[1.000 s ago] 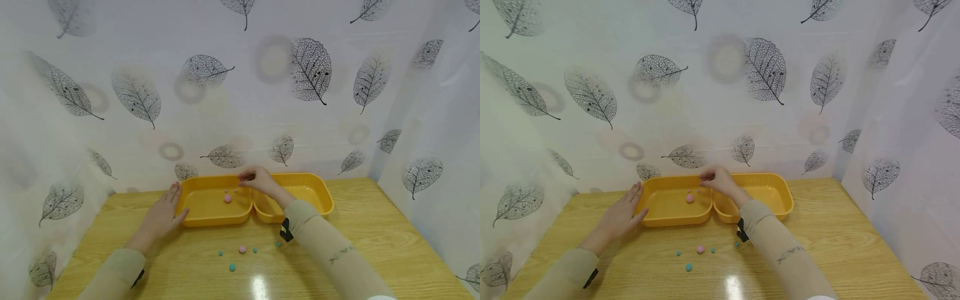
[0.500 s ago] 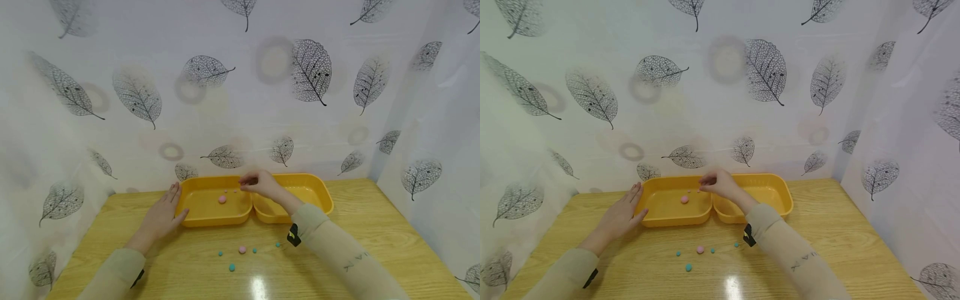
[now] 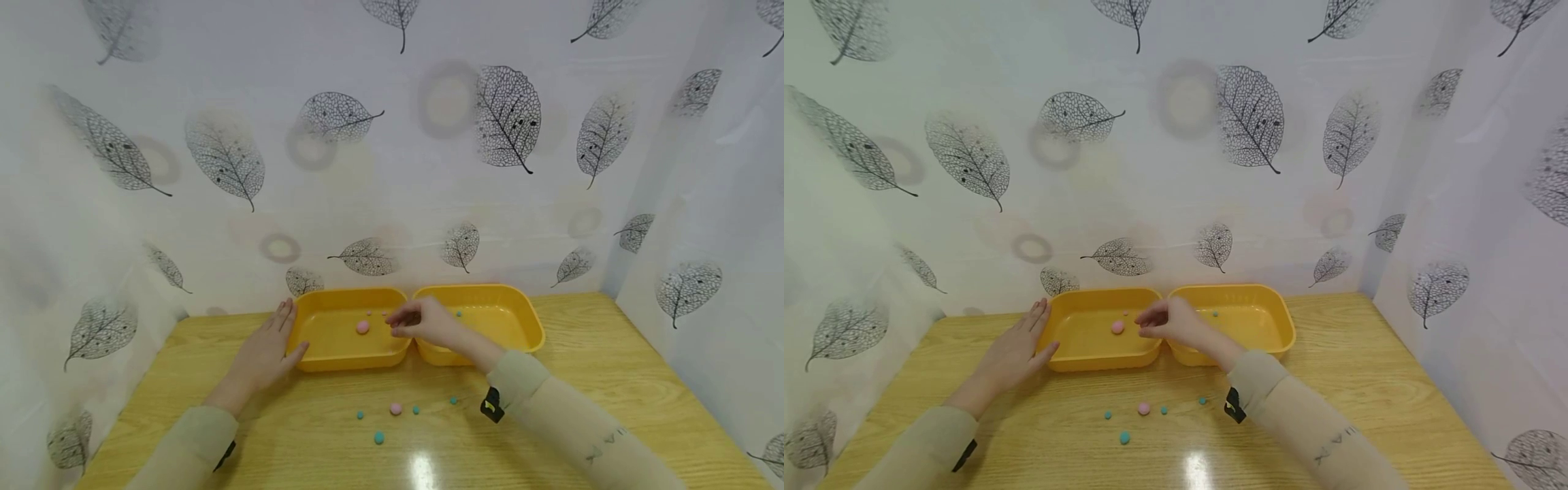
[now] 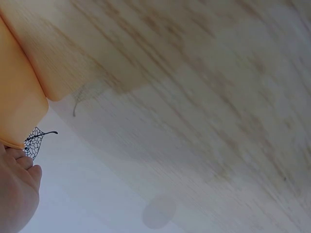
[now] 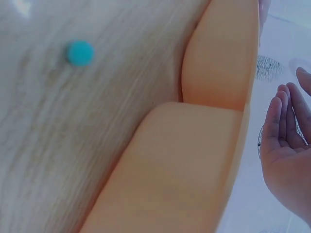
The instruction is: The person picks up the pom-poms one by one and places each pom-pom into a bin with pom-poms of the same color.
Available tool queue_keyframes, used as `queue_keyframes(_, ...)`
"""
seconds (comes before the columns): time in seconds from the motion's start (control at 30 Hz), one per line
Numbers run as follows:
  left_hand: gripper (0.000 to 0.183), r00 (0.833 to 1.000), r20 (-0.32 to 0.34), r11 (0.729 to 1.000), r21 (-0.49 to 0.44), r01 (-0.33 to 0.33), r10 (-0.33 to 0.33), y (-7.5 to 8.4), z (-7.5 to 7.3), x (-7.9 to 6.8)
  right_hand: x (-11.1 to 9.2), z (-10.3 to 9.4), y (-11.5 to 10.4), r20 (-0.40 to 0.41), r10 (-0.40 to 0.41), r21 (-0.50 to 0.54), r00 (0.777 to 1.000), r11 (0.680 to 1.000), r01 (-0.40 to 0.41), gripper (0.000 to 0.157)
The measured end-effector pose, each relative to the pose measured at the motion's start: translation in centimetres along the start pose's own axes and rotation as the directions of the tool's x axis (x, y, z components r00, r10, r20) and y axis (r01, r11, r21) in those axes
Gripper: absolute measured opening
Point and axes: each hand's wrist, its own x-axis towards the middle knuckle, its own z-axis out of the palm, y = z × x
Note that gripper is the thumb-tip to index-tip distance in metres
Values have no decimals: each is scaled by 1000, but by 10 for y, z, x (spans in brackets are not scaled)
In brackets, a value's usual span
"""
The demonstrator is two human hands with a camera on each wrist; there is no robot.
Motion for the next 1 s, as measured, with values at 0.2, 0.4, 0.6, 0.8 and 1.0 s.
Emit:
queue_keyframes(0.2, 79, 1000, -4, 1000, 1, -3, 3, 0, 1, 0, -14, 4, -1, 26, -47, -10, 999, 999, 47, 23)
queue_keyframes(0.4, 79, 1000, -6, 1000, -3, -3, 3, 1, 0, 0, -23, 10, 3, 60, -97, -6, 994, 995, 97, 21)
queue_keyframes(0.6, 79, 1000, -5, 1000, -2, 0, 0, 1, 0, 0, -32, 16, 4, 93, -124, 20, 988, 992, 122, 21)
queue_keyframes(0.8, 79, 1000, -4, 1000, -5, 0, 0, 1, 0, -1, -41, 21, 5, 99, -132, 30, 986, 991, 130, 21)
queue_keyframes(1.0, 79, 1000, -6, 1000, -5, 2, -2, 2, -1, -1, -49, 26, 8, 108, -137, 20, 985, 991, 136, 19)
